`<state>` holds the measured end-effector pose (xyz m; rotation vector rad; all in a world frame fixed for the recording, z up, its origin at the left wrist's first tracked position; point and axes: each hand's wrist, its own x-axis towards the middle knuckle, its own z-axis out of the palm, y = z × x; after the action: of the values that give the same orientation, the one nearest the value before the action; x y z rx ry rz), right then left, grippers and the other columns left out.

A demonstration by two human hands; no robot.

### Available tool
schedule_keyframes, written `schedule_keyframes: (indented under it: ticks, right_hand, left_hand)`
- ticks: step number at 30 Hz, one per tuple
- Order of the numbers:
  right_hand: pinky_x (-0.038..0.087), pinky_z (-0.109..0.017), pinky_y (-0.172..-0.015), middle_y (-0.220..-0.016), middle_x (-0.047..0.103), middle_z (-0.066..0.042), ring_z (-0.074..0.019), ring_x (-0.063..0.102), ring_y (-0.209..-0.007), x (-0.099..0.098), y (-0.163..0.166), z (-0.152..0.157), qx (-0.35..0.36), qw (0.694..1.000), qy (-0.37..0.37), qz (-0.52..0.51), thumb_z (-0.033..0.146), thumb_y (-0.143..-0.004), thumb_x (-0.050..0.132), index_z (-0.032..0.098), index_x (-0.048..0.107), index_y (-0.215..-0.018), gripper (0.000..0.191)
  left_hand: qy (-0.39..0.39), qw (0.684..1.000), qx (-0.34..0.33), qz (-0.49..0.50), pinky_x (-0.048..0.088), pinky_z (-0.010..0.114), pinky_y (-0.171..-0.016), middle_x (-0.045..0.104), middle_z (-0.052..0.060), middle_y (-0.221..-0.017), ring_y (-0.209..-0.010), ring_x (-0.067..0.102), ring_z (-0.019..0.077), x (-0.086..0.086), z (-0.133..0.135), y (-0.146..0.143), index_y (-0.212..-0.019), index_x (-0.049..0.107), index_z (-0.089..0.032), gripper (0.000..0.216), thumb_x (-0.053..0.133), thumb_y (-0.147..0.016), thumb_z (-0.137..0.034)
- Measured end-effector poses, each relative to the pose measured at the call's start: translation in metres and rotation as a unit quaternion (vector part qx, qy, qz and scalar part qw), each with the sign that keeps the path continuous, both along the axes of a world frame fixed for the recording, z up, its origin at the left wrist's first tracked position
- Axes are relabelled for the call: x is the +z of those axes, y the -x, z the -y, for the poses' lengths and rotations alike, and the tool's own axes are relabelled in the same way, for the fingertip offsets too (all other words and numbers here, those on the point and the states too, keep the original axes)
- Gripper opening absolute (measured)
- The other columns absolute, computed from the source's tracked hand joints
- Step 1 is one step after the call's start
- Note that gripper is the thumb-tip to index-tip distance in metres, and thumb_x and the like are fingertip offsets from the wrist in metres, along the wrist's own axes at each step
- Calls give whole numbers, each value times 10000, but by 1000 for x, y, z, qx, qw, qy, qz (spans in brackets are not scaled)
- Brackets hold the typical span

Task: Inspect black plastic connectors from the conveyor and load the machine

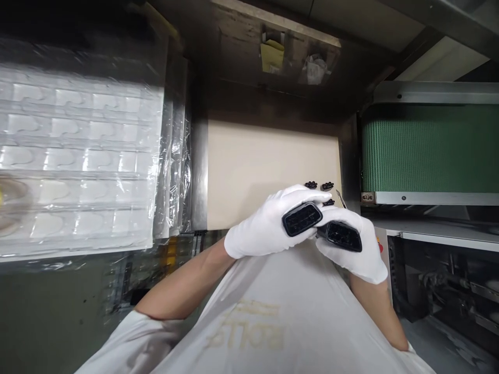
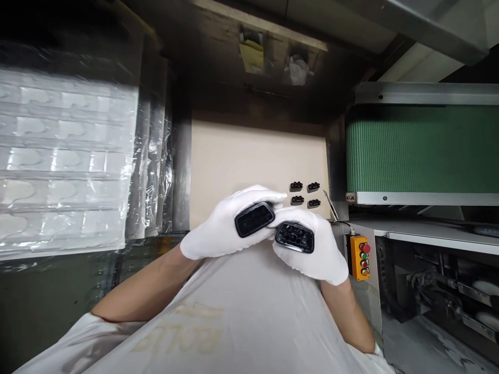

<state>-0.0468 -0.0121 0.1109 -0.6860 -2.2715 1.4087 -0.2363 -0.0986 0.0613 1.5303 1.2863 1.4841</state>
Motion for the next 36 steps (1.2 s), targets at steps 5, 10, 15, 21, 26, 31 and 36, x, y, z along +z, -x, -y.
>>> schedule_keyframes:
  ticks: [5,10,15,21,26,31,36]
  right_hand:
    - [674,-325,-792,-1056,836,-27,-205,800,-866,2,5,0,-3,1000,12,-13,57,-767,734,244,744,-1035,327]
    - [670,-327,-756,-979,831,-14,-206,789,-822,4,11,0,-17,1000,-6,4,59,-763,713,245,747,-1013,312]
    - [670,-338,-794,-953,820,-3,-207,785,-846,8,12,0,-22,999,-30,11,52,-797,725,260,742,-1030,313]
    - [656,-373,-863,-1080,816,-30,-235,779,-980,16,5,2,-13,1000,-14,5,33,-803,713,264,740,-1079,361]
    - [666,-421,-785,-974,797,-44,-259,770,-907,32,-7,4,-42,999,0,0,45,-825,719,293,735,-1223,469]
    - [662,-370,-685,-959,794,-12,-203,750,-747,37,-10,-2,-21,999,42,-9,25,-832,700,346,613,-1473,722]
    - [645,-349,-733,-906,765,14,-180,729,-768,42,-3,-11,64,997,12,45,32,-836,675,358,647,-1438,684]
  left_hand:
    - [-10,1000,2,0,604,348,-990,757,81,-1235,-1090,741,217,3,0,2,-1339,682,-248,451,750,-901,-163]
    - [5,1000,11,-18,616,351,-968,760,65,-1198,-1050,745,209,10,0,5,-1336,691,-264,418,723,-927,-182]
    - [-12,999,22,-26,622,329,-953,761,54,-1199,-1038,746,194,11,-1,7,-1351,696,-288,412,689,-960,-158]
    - [-57,998,4,-9,628,324,-941,773,60,-1207,-1054,751,200,11,-5,9,-1371,700,-294,436,700,-958,-153]
    - [-28,999,2,-42,637,329,-925,787,38,-1173,-1023,758,193,19,-6,15,-1316,721,-307,370,686,-966,-193]
    - [-23,995,-3,-98,619,320,-930,792,38,-1182,-1029,765,192,25,-8,22,-1296,706,-277,360,650,-966,-146]
    - [-7,987,-48,-152,591,293,-898,796,24,-1132,-995,761,175,30,-13,27,-1179,709,-232,268,630,-954,-110]
